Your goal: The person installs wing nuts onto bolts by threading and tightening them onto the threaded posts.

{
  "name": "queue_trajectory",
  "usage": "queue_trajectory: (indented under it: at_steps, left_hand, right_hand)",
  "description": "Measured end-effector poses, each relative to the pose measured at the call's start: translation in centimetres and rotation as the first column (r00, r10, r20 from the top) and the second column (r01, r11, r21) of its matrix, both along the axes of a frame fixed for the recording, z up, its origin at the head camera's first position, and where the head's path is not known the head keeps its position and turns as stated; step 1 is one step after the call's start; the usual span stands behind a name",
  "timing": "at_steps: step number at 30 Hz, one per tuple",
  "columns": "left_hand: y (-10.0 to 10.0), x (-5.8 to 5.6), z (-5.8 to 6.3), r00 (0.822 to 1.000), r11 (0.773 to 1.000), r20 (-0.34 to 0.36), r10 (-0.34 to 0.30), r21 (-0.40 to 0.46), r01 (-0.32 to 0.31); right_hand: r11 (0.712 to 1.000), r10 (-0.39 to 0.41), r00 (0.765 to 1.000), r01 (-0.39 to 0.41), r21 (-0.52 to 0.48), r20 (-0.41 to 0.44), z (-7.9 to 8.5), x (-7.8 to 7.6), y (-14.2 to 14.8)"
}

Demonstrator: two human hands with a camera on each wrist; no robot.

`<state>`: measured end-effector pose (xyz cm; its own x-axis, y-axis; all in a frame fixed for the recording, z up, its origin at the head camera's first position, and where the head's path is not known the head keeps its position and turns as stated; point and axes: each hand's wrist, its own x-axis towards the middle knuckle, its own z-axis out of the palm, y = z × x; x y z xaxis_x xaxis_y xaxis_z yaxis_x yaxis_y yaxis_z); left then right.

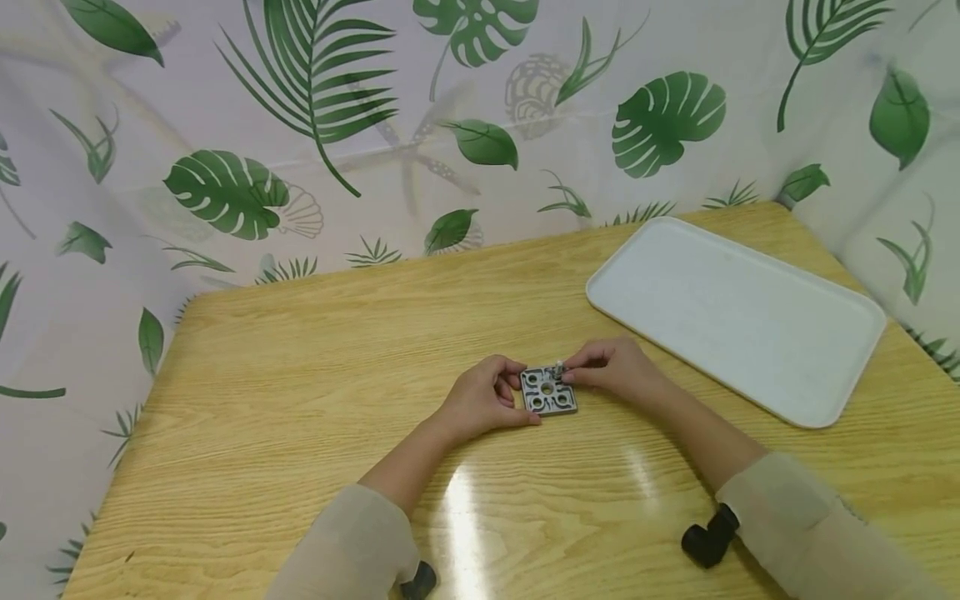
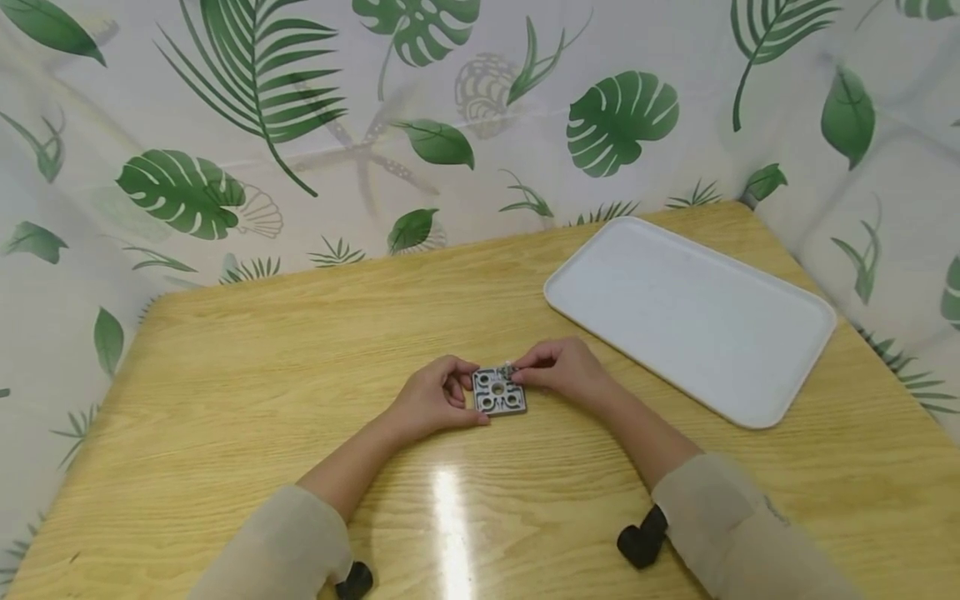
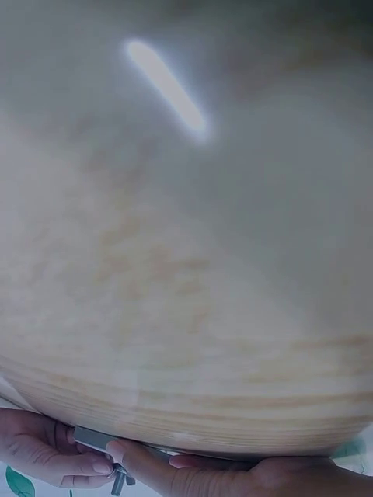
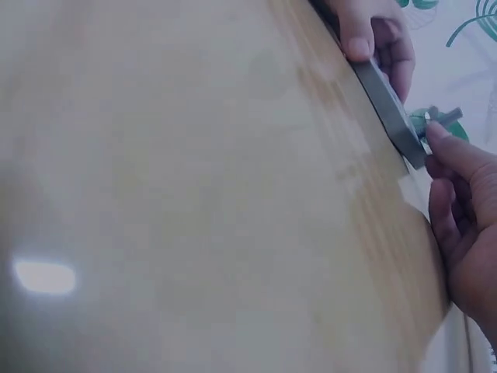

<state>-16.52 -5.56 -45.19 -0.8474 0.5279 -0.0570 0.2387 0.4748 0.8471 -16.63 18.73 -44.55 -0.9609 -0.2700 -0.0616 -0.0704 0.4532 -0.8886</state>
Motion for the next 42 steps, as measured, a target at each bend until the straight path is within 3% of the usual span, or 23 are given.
queue_trajectory:
  at_steps: [5,9,12,15,18,20,23,29,31,33,35,37,39,40,42]
  left_hand:
    - [0.1,0.0,0.0,1.0,1.0,0.0,-0.003,-0.004,0.003]
    - [0.0,0.0,0.1,1.0,1.0,-0.005,-0.005,-0.003,0.005]
    - [0.0,0.0,0.2,1.0,1.0,-0.008,-0.006,-0.003,0.006]
    - [0.0,0.1,0.3,1.0,1.0,-0.008,-0.008,-0.003,0.008]
    - [-0.1,0.1,0.3,1.0,1.0,-0.011,-0.01,-0.006,0.01]
    - [-0.1,0.1,0.3,1.0,1.0,-0.012,-0.012,-0.005,0.012]
    - [-0.1,0.1,0.3,1.0,1.0,-0.011,-0.014,-0.003,0.014]
    - [0.0,0.0,0.2,1.0,1.0,-0.015,-0.013,-0.001,0.013]
    - [0.1,0.0,0.2,1.0,1.0,-0.013,-0.012,0.004,0.012]
    - [0.1,0.0,0.2,1.0,1.0,-0.006,-0.007,0.006,0.007]
    - [0.1,0.0,0.2,1.0,1.0,0.005,-0.002,0.005,0.002]
    - [0.1,0.0,0.2,1.0,1.0,0.017,0.003,0.005,-0.003]
    - [0.1,0.1,0.3,1.0,1.0,0.029,0.008,0.009,-0.009]
    - [0.1,0.1,0.3,0.999,1.0,0.032,0.01,0.013,-0.01]
    - [0.0,0.1,0.4,0.999,1.0,0.036,0.013,0.022,-0.014]
  right_hand:
    - [0.995,-0.098,0.988,0.1,0.006,-0.122,-0.4,1.3,-0.5]
    - [0.984,-0.146,0.942,0.169,0.051,-0.302,-0.8,2.0,-1.1]
    - [0.981,-0.111,0.872,0.172,0.086,-0.477,-1.0,2.3,-1.5]
    - [0.983,-0.052,0.767,0.152,0.101,-0.639,-1.2,2.5,-1.6]
    - [0.986,-0.005,0.672,0.127,0.108,-0.74,-1.4,2.5,-1.7]
    - [0.988,0.008,0.637,0.116,0.105,-0.771,-1.5,2.5,-1.7]
    - [0.99,0.017,0.612,0.1,0.098,-0.791,-1.5,2.5,-1.7]
    - [0.992,0.028,0.588,0.086,0.097,-0.808,-1.5,2.4,-1.6]
    - [0.993,0.022,0.601,0.079,0.086,-0.799,-1.5,2.4,-1.5]
    - [0.995,0.02,0.651,0.065,0.082,-0.759,-1.3,2.4,-1.3]
    - [0.997,0.026,0.75,0.032,0.076,-0.661,-1.0,2.4,-0.8]
    - [0.997,0.044,0.871,-0.008,0.075,-0.489,-0.3,2.2,-0.2]
    - [0.995,0.078,0.956,-0.057,0.082,-0.284,0.3,1.7,0.5]
    - [0.993,0.101,0.976,-0.086,0.084,-0.19,0.7,1.3,0.8]
    - [0.984,0.16,0.987,-0.157,0.085,-0.028,1.3,0.2,1.2]
